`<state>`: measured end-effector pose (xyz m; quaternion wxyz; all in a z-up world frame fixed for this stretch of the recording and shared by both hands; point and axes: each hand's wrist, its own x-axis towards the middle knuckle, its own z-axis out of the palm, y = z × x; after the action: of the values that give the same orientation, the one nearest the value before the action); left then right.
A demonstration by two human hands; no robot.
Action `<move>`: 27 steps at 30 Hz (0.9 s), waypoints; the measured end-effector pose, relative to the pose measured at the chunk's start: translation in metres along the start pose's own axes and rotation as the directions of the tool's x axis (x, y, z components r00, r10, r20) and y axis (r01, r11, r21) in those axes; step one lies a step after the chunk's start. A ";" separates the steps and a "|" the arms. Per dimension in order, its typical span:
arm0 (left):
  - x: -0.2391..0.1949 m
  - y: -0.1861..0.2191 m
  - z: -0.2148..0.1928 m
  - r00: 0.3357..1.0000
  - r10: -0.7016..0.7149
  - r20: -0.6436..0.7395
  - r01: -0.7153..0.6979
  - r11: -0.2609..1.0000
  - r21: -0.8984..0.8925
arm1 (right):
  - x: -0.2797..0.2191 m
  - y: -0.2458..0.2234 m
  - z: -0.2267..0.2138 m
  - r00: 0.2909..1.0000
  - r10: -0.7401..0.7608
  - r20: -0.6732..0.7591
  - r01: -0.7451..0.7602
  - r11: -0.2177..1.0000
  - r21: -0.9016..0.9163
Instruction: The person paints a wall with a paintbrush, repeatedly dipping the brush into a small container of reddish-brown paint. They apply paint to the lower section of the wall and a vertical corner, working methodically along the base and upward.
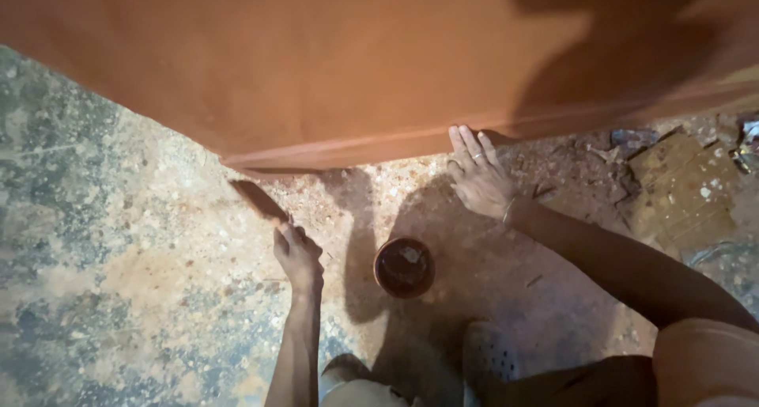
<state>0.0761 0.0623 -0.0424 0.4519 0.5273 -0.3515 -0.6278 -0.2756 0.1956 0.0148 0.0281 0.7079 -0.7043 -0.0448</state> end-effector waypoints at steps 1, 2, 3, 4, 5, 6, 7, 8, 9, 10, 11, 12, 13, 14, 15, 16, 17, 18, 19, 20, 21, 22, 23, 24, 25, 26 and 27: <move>0.002 -0.006 0.003 1.000 -0.003 0.030 0.003 1.000 0.009 | -0.001 -0.003 0.001 0.999 -0.001 -0.035 0.002 1.000 0.023; 0.005 -0.012 0.007 0.998 -0.006 0.061 0.005 1.000 0.018 | -0.002 -0.007 0.002 0.998 -0.001 -0.069 0.004 0.999 0.046; 0.007 -0.021 0.019 0.989 -0.059 0.134 0.045 0.993 0.106 | 0.001 -0.009 0.003 0.994 -0.002 -0.110 0.009 0.998 0.067; 0.005 -0.029 0.033 0.973 -0.118 0.201 0.078 0.978 0.195 | 0.002 -0.012 0.003 0.994 0.003 -0.109 0.005 0.998 0.070; -0.001 -0.039 0.046 0.952 -0.152 0.266 0.088 0.968 0.236 | 0.005 -0.014 0.002 0.994 0.007 -0.113 0.001 0.998 0.069; -0.011 -0.049 0.061 0.926 -0.188 0.329 0.096 0.956 0.276 | 0.007 -0.015 0.000 0.993 0.011 -0.118 -0.003 0.998 0.069; -0.015 -0.054 0.071 0.886 -0.041 0.462 -0.106 0.951 0.289 | 0.007 -0.015 -0.002 0.993 0.006 -0.122 -0.002 0.999 0.038; -0.018 -0.057 0.079 0.803 0.090 0.589 -0.303 0.913 0.273 | 0.007 -0.013 -0.004 0.992 0.002 -0.126 -0.001 1.000 0.006; -0.020 -0.059 0.080 0.770 0.020 0.638 -0.272 0.915 0.299 | 0.005 -0.014 -0.005 0.992 -0.003 -0.125 0.001 1.000 -0.022; -0.019 -0.058 0.079 0.731 -0.049 0.681 -0.243 0.913 0.327 | 0.004 -0.016 -0.006 0.993 -0.006 -0.114 0.003 1.000 -0.027; -0.017 -0.055 0.076 0.685 -0.120 0.718 -0.213 0.910 0.356 | 0.003 -0.018 -0.006 0.995 -0.009 -0.102 0.006 0.999 -0.032; -0.014 -0.051 0.070 0.705 -0.111 0.700 -0.180 0.927 0.329 | 0.003 -0.019 -0.008 0.996 -0.012 -0.090 0.009 0.999 -0.037; -0.006 -0.043 0.065 0.721 -0.098 0.686 -0.153 0.943 0.296 | 0.004 -0.018 -0.010 0.997 -0.008 -0.075 0.007 1.000 -0.021; 0.002 -0.036 0.058 0.736 -0.086 0.672 -0.127 0.957 0.261 | 0.006 -0.018 -0.012 0.998 -0.005 -0.060 0.004 1.000 -0.005; 0.008 -0.029 0.050 0.819 -0.126 0.560 -0.116 0.920 0.376 | 0.006 -0.017 -0.013 0.999 -0.005 -0.039 0.005 1.000 0.012; 0.015 -0.022 0.039 0.886 -0.155 0.436 -0.086 0.870 0.485 | 0.007 -0.017 -0.014 1.000 0.012 -0.019 -0.012 1.000 0.024; 0.013 -0.019 0.027 0.922 -0.127 0.366 -0.025 0.923 0.385 | 0.006 -0.018 -0.015 1.000 0.027 0.004 -0.027 0.999 0.036; 0.011 -0.017 0.015 0.951 -0.107 0.289 0.025 0.962 0.273 | 0.006 -0.018 -0.016 0.999 0.042 0.028 -0.043 0.998 0.047; 0.011 -0.016 0.004 0.975 -0.080 0.207 0.035 0.976 0.215 | 0.008 -0.017 -0.017 0.997 0.035 0.063 -0.037 0.999 0.029; 0.011 -0.016 -0.007 0.991 -0.059 0.121 0.040 0.987 0.155 | 0.011 -0.016 -0.018 0.995 0.029 0.099 -0.030 0.999 0.011; 0.016 -0.016 -0.017 0.998 -0.053 0.018 0.051 0.996 0.073 | 0.011 -0.017 -0.018 0.990 0.029 0.137 -0.029 1.000 -0.003; 0.022 -0.018 -0.026 0.995 -0.054 -0.084 0.053 0.999 -0.010 | 0.010 -0.017 -0.018 0.994 0.028 0.102 -0.029 1.000 0.008; 0.028 -0.022 -0.032 0.980 -0.062 -0.188 0.046 0.995 -0.088 | 0.009 -0.018 -0.017 0.997 0.027 0.069 -0.029 0.999 0.022; 0.034 -0.028 -0.033 0.989 -0.045 -0.138 0.038 0.998 -0.055 | 0.007 -0.019 -0.016 0.999 0.026 0.036 -0.028 0.999 0.037; 0.042 -0.035 -0.030 0.995 -0.028 -0.091 0.026 0.999 -0.028 | 0.007 -0.019 -0.015 1.000 0.023 0.020 -0.024 0.998 0.053; 0.049 -0.040 -0.026 0.999 -0.012 -0.043 0.012 1.000 0.000 | 0.007 -0.019 -0.014 1.000 0.021 0.005 -0.021 0.997 0.069; 0.051 -0.050 -0.014 0.999 -0.031 0.037 0.028 0.995 0.091 | 0.008 -0.019 -0.013 1.000 0.017 -0.010 -0.016 0.996 0.084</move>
<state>0.0783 0.0320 -0.1084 0.4115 0.5402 -0.3805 -0.6278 -0.2553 0.1874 0.0256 0.0028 0.7030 -0.7111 -0.0111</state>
